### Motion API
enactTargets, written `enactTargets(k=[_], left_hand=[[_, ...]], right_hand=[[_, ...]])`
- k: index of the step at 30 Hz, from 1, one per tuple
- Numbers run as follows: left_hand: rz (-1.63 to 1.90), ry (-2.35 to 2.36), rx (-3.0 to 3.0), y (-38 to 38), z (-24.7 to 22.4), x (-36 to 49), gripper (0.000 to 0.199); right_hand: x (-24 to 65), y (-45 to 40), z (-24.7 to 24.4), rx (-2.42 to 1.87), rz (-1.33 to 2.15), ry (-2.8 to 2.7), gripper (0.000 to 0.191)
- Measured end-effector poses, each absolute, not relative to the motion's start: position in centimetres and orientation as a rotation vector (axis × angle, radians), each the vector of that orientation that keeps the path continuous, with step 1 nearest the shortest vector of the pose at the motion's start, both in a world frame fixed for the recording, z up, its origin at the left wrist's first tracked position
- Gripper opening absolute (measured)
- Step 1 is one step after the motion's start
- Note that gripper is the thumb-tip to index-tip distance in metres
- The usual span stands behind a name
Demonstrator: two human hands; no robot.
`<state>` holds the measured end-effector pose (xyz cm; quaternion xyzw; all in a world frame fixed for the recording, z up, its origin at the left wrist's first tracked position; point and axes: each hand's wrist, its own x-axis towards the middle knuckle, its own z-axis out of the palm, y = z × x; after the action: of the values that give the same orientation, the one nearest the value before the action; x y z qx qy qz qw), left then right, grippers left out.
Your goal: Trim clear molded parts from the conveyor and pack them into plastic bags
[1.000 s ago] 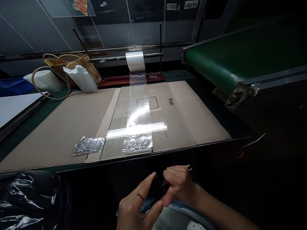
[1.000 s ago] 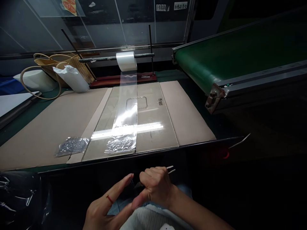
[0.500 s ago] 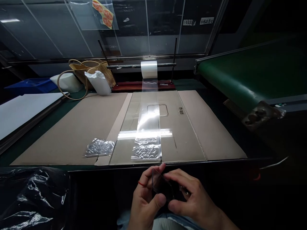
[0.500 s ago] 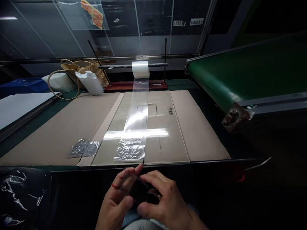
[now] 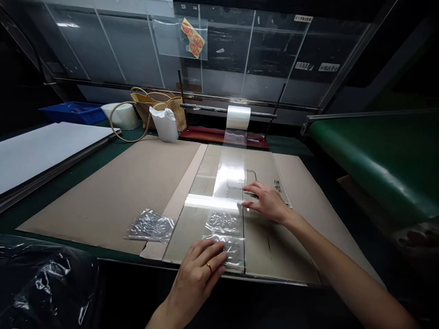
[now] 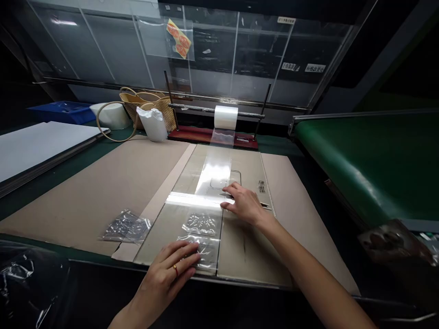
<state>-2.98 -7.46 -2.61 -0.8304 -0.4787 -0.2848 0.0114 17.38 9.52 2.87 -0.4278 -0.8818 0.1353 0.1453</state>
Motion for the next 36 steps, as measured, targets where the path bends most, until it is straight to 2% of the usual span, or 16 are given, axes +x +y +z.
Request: enactTargets(k=[6,15,18,23,27,32,36], left_hand=[[-0.924,-1.413,-2.591,-7.4,-3.9,-3.8,0.03],[-0.917,-1.366,-2.624,-7.2,-3.3,-3.9,0.03],[-0.921,-1.386,-2.612,-7.3,-3.2,-3.7,0.031],[-0.959,-1.445,-2.602,-7.4,-2.8,-3.4,0.029],[-1.029,-1.506,-2.578,-7.5,-2.7,-3.0,0.027],[-1.128,-1.571,-2.55,-7.7,-2.7,-2.6,0.034],[-1.047,-1.647,-2.581,-7.6,-2.3,-2.6,0.032]], right_hand=[[14.7,12.9,1.7,-1.206,0.306,-2.635,0.036],[14.0,14.2,0.9,-1.207,0.194,-2.737,0.034],[14.5,12.8,1.1,-1.284,0.09,-2.702,0.034],[15.9,6.4,1.9,-1.254,0.048,-2.723,0.017],[14.6,2.0,1.8,-0.905,0.137,-2.855,0.03],[10.4,1.5,1.7,-0.745,0.077,-2.93,0.016],[12.1,1.8,1.8,-0.762,0.05,-2.938,0.019]])
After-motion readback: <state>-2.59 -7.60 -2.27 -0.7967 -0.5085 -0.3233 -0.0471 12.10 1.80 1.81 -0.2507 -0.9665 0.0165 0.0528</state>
